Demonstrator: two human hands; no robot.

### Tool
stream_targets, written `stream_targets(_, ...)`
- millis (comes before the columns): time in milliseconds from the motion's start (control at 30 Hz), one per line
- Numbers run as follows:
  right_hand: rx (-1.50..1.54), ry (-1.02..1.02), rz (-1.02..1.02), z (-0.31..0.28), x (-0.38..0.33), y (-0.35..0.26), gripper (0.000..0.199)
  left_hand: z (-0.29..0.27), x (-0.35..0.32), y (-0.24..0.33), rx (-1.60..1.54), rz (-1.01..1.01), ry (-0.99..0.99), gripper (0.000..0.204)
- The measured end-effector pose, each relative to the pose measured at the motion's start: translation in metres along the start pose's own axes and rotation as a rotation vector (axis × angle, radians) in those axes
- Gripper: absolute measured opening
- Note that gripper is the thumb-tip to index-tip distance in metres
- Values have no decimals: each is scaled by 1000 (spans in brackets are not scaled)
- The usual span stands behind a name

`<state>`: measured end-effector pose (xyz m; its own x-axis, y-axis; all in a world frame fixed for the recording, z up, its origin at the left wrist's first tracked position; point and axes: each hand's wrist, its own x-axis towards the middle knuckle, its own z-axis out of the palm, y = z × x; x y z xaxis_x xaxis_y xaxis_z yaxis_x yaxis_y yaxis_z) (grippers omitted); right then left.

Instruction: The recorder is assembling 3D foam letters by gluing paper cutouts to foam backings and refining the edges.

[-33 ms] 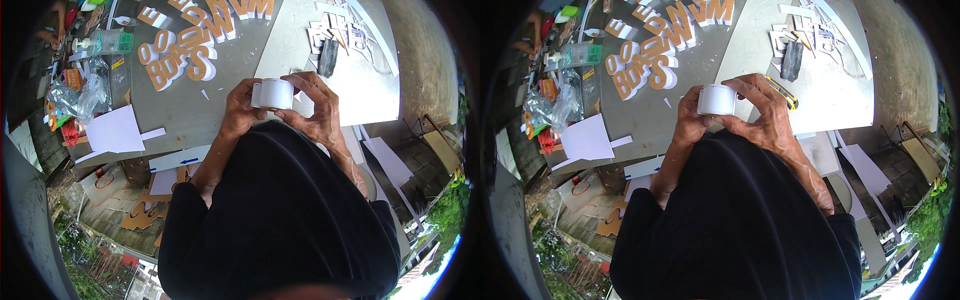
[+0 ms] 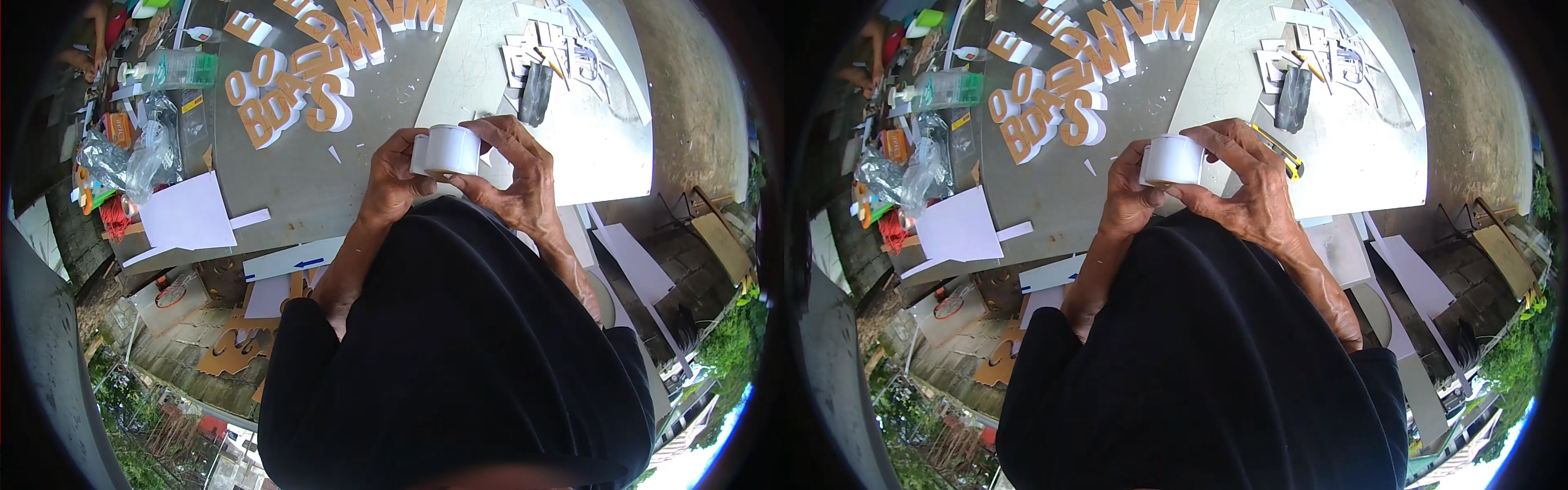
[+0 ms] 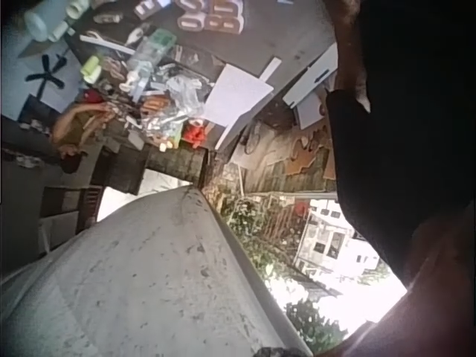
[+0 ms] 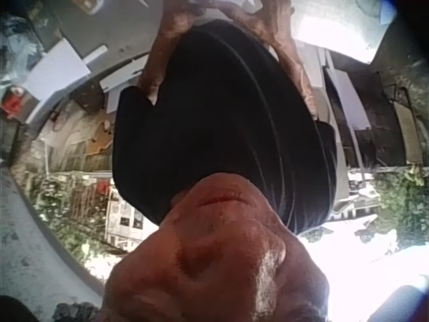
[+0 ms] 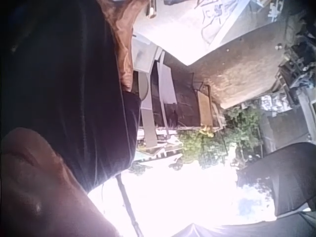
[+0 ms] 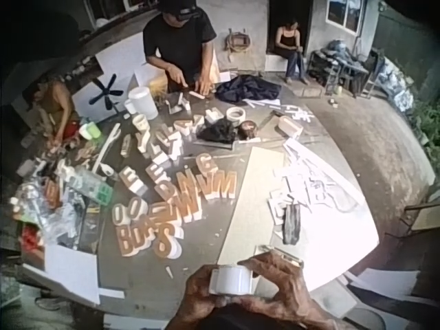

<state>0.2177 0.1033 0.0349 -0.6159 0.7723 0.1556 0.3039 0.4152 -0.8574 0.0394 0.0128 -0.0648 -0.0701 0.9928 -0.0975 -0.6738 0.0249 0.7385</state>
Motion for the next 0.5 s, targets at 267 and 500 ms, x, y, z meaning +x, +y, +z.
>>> stream_targets(267, 328, -33, 361, 2, 14, 36, 54, 17, 7, 12, 228, -37, 73, 69)
stream_targets(500, 302, -173, 515, 0, 25, 53, 58, 19, 23, 32, 334, -246, 8, 57)
